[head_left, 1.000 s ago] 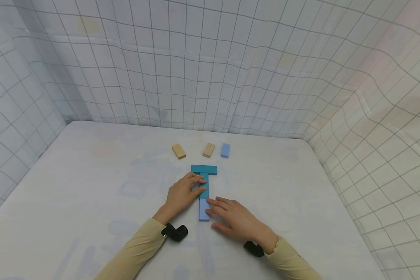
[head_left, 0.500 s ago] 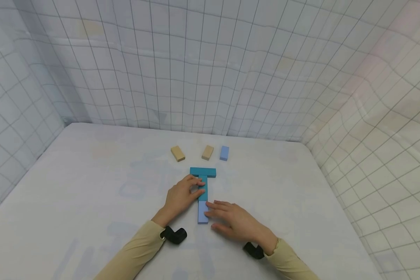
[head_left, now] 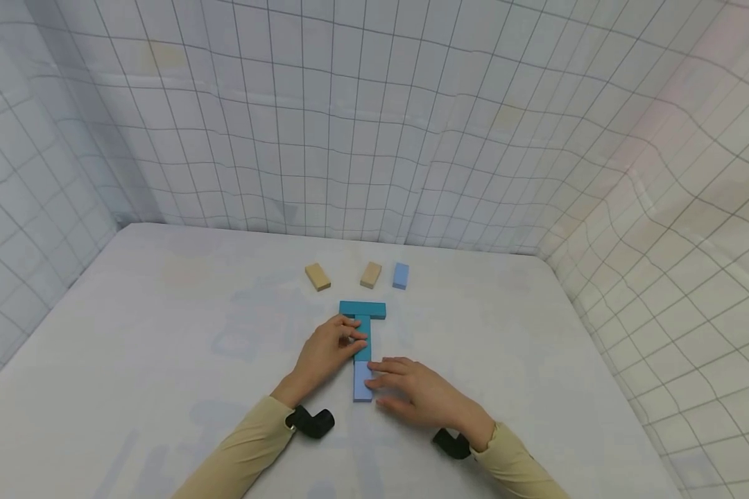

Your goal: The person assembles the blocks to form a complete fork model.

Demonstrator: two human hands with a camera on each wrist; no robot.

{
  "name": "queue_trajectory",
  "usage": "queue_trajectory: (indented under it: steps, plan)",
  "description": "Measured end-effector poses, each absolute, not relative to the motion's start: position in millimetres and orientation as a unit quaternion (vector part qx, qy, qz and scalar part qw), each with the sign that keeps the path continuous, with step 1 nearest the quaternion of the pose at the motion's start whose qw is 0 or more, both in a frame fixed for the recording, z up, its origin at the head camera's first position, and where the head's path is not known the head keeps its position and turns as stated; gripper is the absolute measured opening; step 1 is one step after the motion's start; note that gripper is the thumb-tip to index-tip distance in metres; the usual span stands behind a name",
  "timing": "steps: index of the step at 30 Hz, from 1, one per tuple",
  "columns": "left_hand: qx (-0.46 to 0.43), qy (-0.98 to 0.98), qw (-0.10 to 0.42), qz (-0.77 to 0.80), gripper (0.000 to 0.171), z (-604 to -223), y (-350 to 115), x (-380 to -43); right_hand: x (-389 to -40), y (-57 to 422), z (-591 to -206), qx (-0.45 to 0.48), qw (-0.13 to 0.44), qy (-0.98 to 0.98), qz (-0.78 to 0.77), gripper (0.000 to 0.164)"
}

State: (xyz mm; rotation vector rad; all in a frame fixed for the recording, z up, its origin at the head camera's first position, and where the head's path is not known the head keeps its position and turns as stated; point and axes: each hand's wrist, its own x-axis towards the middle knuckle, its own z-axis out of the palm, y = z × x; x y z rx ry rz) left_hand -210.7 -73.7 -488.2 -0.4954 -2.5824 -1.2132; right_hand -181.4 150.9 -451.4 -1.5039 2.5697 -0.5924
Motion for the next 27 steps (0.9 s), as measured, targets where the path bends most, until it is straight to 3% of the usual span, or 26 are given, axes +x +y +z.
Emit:
queue_trajectory:
  steps: [11, 23, 27]
  plan:
    - [-0.282, -0.898, 0.148, -0.302, 0.013, -485, -76, -214, -182, 150, -450, -0.496, 0.051, 0.845, -0.195, 0.031]
    - [-0.364, -0.855, -0.009, -0.369, 0.037, -479, -107, -212, -181, 152, -452, -0.501, 0.046, 0.843, -0.193, 0.033]
    - [-0.369, -0.856, -0.038, -0.360, 0.052, -477, -109, -211, -182, 153, -451, -0.501, 0.047, 0.843, -0.190, 0.033]
